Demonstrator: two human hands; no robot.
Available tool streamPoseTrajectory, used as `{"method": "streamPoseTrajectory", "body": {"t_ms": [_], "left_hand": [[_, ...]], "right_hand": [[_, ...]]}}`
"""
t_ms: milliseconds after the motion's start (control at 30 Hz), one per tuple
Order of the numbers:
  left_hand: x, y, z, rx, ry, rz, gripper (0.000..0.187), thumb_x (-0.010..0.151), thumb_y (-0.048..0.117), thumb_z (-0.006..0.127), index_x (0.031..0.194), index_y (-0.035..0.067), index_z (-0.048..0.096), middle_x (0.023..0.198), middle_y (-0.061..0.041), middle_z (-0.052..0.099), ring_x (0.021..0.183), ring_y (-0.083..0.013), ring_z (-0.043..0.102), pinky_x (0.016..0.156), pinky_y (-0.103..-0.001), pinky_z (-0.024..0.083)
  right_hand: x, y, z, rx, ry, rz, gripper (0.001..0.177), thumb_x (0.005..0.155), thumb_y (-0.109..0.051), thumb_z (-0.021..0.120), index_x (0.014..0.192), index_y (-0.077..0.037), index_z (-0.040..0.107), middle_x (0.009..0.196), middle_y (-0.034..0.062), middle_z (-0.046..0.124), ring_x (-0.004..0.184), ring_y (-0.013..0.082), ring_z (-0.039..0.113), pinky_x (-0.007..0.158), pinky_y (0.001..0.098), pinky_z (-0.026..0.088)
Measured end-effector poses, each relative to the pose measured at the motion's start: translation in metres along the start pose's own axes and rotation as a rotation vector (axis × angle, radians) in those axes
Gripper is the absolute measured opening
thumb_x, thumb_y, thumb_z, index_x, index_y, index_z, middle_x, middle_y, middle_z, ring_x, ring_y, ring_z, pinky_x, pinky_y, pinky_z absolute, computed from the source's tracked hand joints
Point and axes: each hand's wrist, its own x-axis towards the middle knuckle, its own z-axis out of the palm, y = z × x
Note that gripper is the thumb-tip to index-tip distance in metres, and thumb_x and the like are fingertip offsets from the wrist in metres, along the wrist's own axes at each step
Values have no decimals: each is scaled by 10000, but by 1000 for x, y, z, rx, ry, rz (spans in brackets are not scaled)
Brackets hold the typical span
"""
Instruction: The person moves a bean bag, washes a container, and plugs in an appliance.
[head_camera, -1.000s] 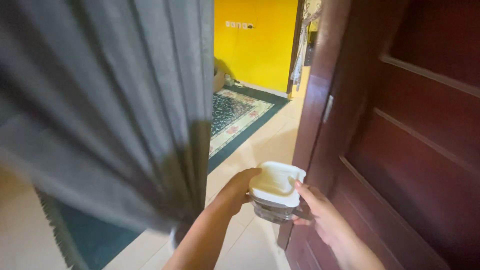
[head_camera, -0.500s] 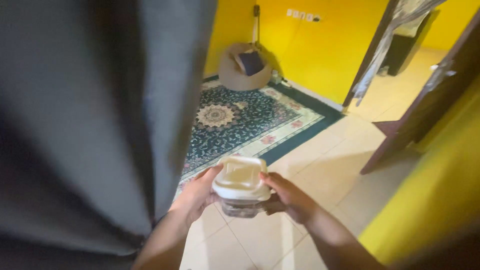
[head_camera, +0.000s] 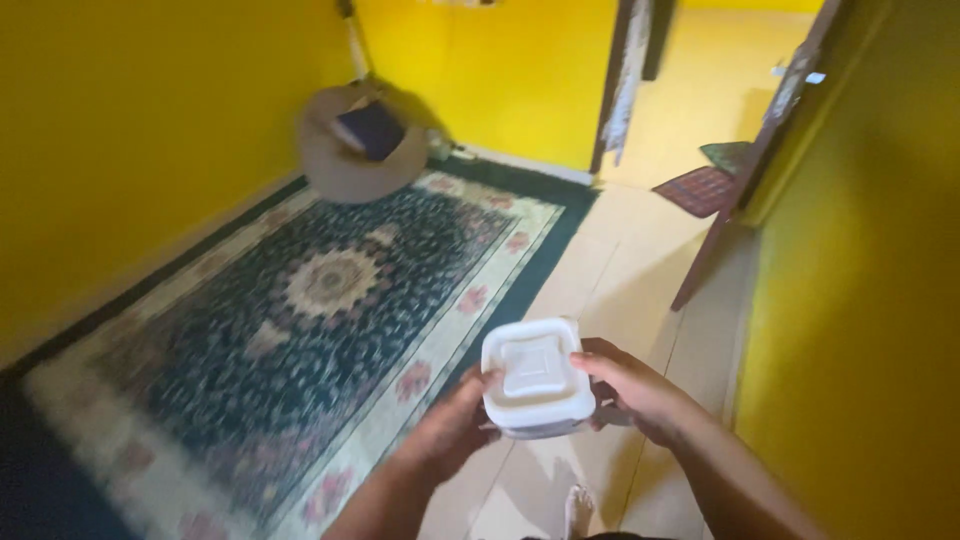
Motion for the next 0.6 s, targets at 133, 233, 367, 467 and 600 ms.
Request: {"method": "streamPoseTrajectory", "body": {"t_ms": [133,233,367,467,600], "left_hand": [[100,36,-2,98,63,-60,783,815,554,594,1532,294,417,1460,-19,557,1318,-254,501,1061,-495,397],[192,58,-13,0,77,-123,782,792,611,574,1512,377,375,1526,54,483,1378,-238,472,1061,-547,414],[289,114,-13,-181,121,-253,723,811,543,595,1490,395,395,1516,23,484,1342,-244,488,1054,-568,435],[373,107,-64,-233,-150,-124,763,823,559,601,1503,235,480,1462,-62,591,1276,-240,547,993,-484,454],[416,180,-55,-233,-88,-123,729,774,475,603,1466,263,516,1383,-13,645,1216,-218,591,947,-462,463]], "right_hand": [[69,-48,-46,-38,110,8,497,905,-439,607,1301,-140,621,950,76,707,727,177,641,561,323,501],[128,-100,-88,-60,135,41,522,904,-434,614,1338,-145,602,1009,87,709,744,182,658,569,316,506],[223,-140,-154,-153,-30,-101,500,969,-356,557,1382,-77,595,1102,113,679,768,178,674,596,297,552],[286,-173,-187,-354,-201,-321,433,1002,-250,553,1382,-44,557,1197,92,632,794,172,680,617,298,588],[373,-207,-213,-380,-279,-361,465,966,-178,582,1413,-68,518,1296,58,571,859,157,691,613,299,593]]}}
